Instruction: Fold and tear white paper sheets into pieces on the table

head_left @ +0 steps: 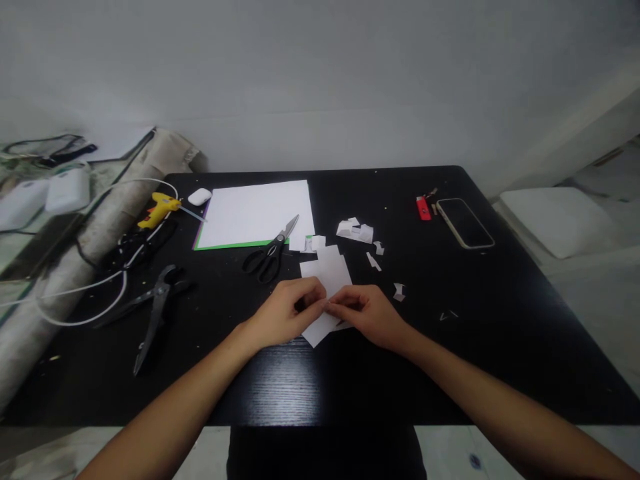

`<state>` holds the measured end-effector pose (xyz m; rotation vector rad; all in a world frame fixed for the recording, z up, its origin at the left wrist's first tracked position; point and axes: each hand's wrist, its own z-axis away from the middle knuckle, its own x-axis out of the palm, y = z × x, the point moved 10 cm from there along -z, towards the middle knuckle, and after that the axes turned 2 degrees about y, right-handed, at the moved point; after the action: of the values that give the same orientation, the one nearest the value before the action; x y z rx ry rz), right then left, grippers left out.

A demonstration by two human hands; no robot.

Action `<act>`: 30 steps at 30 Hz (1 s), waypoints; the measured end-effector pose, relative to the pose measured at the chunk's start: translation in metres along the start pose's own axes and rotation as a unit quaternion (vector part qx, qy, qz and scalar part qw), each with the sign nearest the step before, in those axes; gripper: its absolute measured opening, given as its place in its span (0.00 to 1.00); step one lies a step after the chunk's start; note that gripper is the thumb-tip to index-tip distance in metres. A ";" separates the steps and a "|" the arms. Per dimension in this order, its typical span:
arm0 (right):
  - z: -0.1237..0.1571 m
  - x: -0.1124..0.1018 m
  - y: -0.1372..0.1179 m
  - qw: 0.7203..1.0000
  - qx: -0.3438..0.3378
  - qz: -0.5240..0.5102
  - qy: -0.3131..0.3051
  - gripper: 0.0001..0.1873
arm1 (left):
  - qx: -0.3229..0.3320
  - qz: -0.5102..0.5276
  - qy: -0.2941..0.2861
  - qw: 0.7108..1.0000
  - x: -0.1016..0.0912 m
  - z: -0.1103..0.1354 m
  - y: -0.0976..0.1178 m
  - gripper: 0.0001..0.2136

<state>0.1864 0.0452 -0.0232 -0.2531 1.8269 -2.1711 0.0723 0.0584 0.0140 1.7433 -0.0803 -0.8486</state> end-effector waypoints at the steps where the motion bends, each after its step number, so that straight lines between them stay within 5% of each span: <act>1: 0.001 0.002 0.000 1.000 0.003 0.003 -0.006 0.18 | 0.000 0.001 -0.004 1.000 0.001 0.000 -0.001 0.07; 7: 0.001 0.003 -0.004 0.999 0.011 -0.038 -0.030 0.15 | -0.008 0.026 0.012 1.000 -0.004 0.000 -0.005 0.06; 14: -0.003 -0.007 -0.005 0.998 0.007 -0.064 -0.011 0.11 | -0.058 0.101 0.116 0.986 -0.037 -0.001 -0.023 0.09; 21: -0.001 -0.002 -0.011 0.999 -0.039 -0.012 -0.006 0.08 | -0.037 0.060 0.012 0.997 -0.003 -0.002 -0.012 0.09; 30: 0.000 0.001 -0.012 0.998 -0.046 0.029 -0.019 0.04 | -0.023 0.053 -0.014 0.998 0.008 0.000 -0.004 0.11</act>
<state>0.1842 0.0464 -0.0114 -0.2545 1.8913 -2.0331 0.0766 0.0561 0.0068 1.6701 -0.1697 -0.7909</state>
